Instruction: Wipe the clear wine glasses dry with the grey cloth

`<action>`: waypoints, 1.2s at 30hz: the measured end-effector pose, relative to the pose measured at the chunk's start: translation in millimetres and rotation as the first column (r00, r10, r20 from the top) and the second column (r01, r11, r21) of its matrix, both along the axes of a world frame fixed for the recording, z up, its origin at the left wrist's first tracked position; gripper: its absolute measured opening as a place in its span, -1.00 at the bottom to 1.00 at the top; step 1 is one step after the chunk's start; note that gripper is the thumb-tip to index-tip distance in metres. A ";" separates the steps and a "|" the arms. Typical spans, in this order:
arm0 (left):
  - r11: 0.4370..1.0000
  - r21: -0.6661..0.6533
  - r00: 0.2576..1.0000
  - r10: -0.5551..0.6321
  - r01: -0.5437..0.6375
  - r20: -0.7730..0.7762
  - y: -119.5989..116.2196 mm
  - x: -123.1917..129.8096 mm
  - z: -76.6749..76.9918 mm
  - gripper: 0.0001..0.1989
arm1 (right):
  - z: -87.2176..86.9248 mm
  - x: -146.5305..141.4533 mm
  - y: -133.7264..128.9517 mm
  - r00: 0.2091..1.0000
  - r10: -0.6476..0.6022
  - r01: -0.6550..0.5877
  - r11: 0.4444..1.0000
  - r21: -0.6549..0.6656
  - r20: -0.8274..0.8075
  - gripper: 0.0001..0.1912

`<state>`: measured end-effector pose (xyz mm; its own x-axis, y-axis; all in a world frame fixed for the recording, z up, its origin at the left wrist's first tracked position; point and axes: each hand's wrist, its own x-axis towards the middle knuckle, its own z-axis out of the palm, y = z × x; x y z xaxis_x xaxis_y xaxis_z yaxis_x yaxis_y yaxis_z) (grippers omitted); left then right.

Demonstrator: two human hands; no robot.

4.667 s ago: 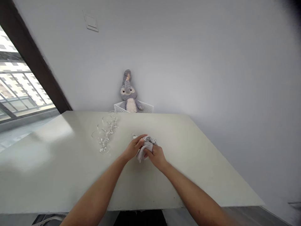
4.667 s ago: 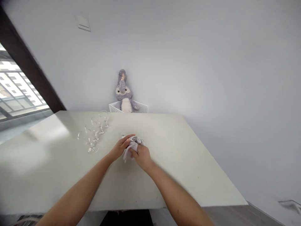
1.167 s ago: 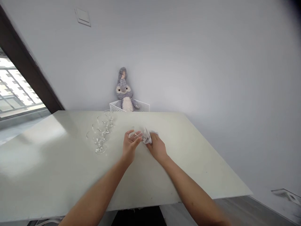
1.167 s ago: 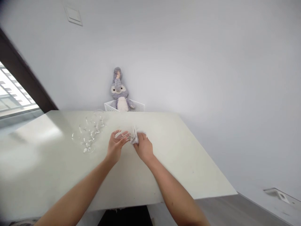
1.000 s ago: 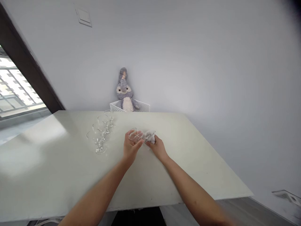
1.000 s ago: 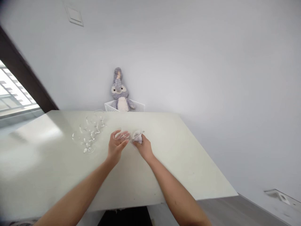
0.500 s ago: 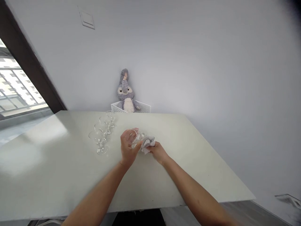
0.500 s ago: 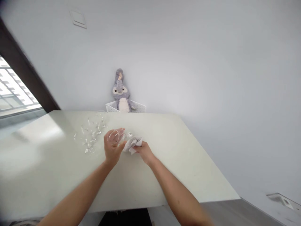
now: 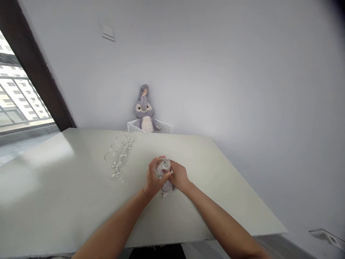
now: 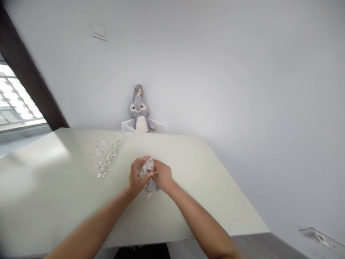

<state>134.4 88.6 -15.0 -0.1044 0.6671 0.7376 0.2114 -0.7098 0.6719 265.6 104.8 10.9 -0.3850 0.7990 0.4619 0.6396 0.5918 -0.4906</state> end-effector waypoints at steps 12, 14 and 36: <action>0.874 -0.452 0.960 0.056 -0.180 -0.275 20.7 -6.5 -27.9 -0.26 | -26.3 54.8 149.4 0.860 -0.496 0.452 0.850 -0.269 -0.121 -0.77; 0.854 -0.492 0.964 0.043 -0.171 -0.261 22.4 -6.7 -31.7 -0.27 | -32.0 71.6 166.7 0.824 -0.556 0.505 0.807 -0.305 -0.109 -0.78; 0.885 -0.433 0.968 0.233 -0.170 0.098 23.9 -8.2 -21.9 -0.47 | -30.8 56.0 81.6 0.944 -0.323 0.301 0.752 -0.587 0.071 -0.48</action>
<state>126.2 112.5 -36.9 -0.3524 0.8629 0.3622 0.1990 -0.3091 0.9300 321.6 186.5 -20.0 -0.0600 0.9905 -0.1237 0.7152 -0.0438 -0.6976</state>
